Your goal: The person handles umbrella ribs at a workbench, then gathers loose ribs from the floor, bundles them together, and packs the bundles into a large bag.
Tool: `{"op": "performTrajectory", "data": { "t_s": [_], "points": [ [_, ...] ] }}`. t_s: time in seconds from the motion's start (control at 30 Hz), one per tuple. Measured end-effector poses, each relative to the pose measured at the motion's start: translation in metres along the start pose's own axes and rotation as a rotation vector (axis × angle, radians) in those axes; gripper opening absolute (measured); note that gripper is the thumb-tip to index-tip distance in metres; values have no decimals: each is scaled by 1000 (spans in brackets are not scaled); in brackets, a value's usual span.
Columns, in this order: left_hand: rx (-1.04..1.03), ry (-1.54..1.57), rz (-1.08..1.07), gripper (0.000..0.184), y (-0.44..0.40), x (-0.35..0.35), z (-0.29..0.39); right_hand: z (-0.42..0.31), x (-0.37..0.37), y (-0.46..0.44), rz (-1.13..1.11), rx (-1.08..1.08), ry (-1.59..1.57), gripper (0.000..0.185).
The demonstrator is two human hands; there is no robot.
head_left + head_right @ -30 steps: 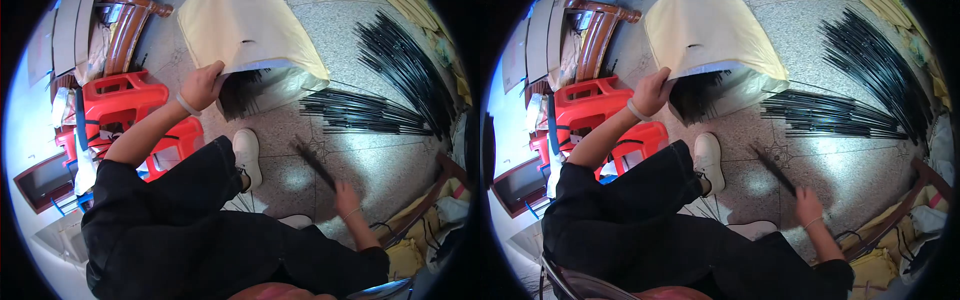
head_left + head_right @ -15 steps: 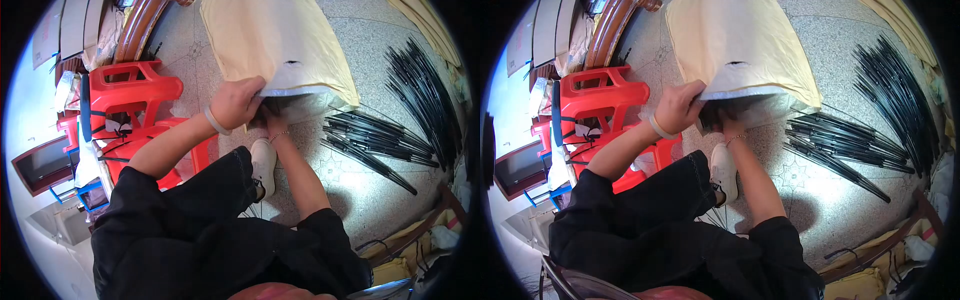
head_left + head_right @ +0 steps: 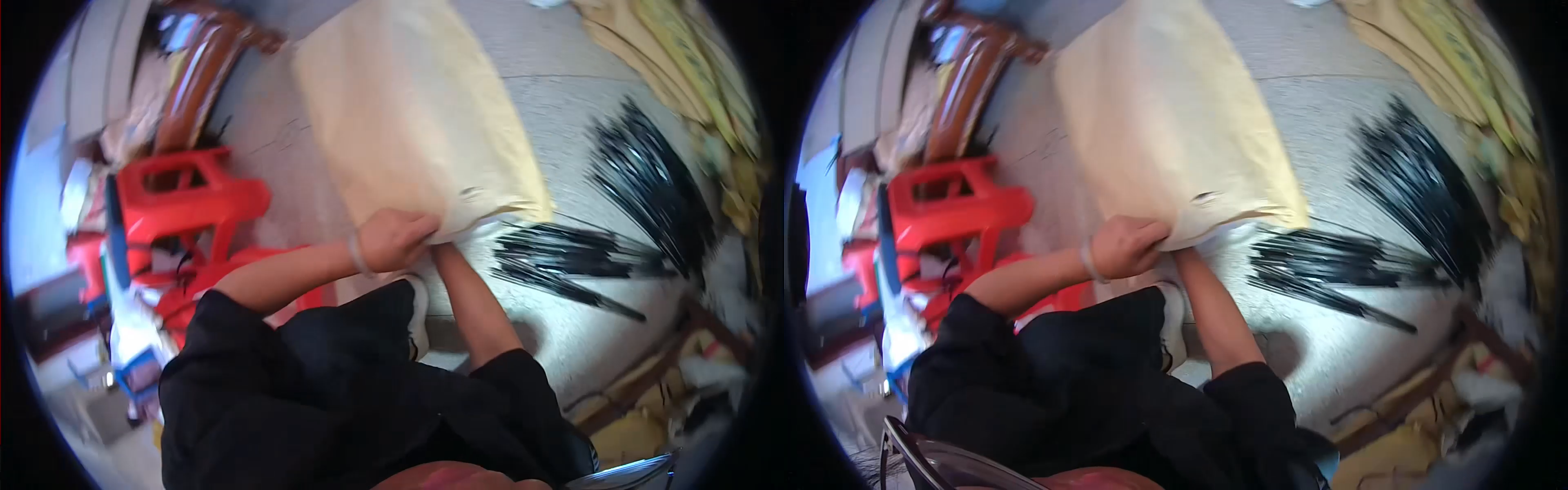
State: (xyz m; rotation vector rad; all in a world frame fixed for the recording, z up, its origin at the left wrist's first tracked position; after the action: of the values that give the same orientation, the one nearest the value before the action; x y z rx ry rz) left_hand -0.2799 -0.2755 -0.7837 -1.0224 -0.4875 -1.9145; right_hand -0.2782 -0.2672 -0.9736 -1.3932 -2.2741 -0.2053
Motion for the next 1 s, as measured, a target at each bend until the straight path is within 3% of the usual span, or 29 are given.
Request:
{"op": "performTrajectory", "data": {
  "t_s": [0.1, 0.13, 0.17, 0.23, 0.3, 0.4, 0.47, 0.5, 0.57, 0.6, 0.67, 0.7, 0.77, 0.8, 0.87, 1.0],
  "points": [
    [-55, 65, -290, 25, -13, -4, -7, 38, 33, 63, -23, -91, 142, 39],
    [-114, 114, -311, 25, -22, -2, -2, 76, 37, 94, -131, -209, 103, 43],
    [-153, 152, -268, 29, -32, 6, 3, 28, 131, 112, -245, -673, -1, 48],
    [-233, 185, -176, 35, -64, 20, 27, 48, 206, 194, -259, -698, 221, 60],
    [-287, 190, -223, 36, -95, 2, 58, 58, 276, 286, -311, -874, 439, 66],
    [-431, 98, -373, 39, -140, -68, 109, 50, 338, 380, -425, -1032, 530, 58],
    [-364, -92, -673, 61, -167, -145, 126, 44, 355, 407, -456, -1378, 247, 54],
    [-381, -99, -665, 61, -176, -181, 132, 63, 346, 447, -63, -1602, -87, 48],
    [-158, -262, -704, 102, -186, -262, 124, 87, 335, 469, 205, -1645, -418, 41],
    [-64, -305, -768, 134, -185, -300, 117, 108, 326, 477, 285, -1614, -521, 43],
    [-27, -400, -665, 138, -177, -351, 118, 126, 321, 470, 483, -1642, -729, 46],
    [12, -381, -560, 141, -169, -362, 131, 158, 301, 484, 462, -1579, -891, 55],
    [-57, -347, -509, 133, -153, -379, 159, 168, 300, 477, 691, -1519, -1038, 55],
    [-80, -314, -486, 128, -145, -392, 162, 176, 300, 473, 688, -1518, -1048, 55],
    [-241, -228, -301, 105, -138, -422, 170, 193, 315, 464, 889, -1389, -1038, 53],
    [-441, -330, -302, 104, -193, -454, 198, 245, 379, 441, 1045, -1180, -1111, 41]
  ]
}}
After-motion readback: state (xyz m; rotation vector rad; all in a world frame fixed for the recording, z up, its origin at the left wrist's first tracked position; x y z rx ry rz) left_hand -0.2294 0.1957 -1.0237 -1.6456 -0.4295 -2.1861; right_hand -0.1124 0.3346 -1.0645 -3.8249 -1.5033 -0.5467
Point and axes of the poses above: each hand's wrist, its own y-axis away from the middle knuckle, its own x-axis out of the back of the hand, z = x × y, the point moved 5 cm from there along -y, towards the middle knuckle, and after that the axes turned 10 degrees about z, right-handed, at the moved point
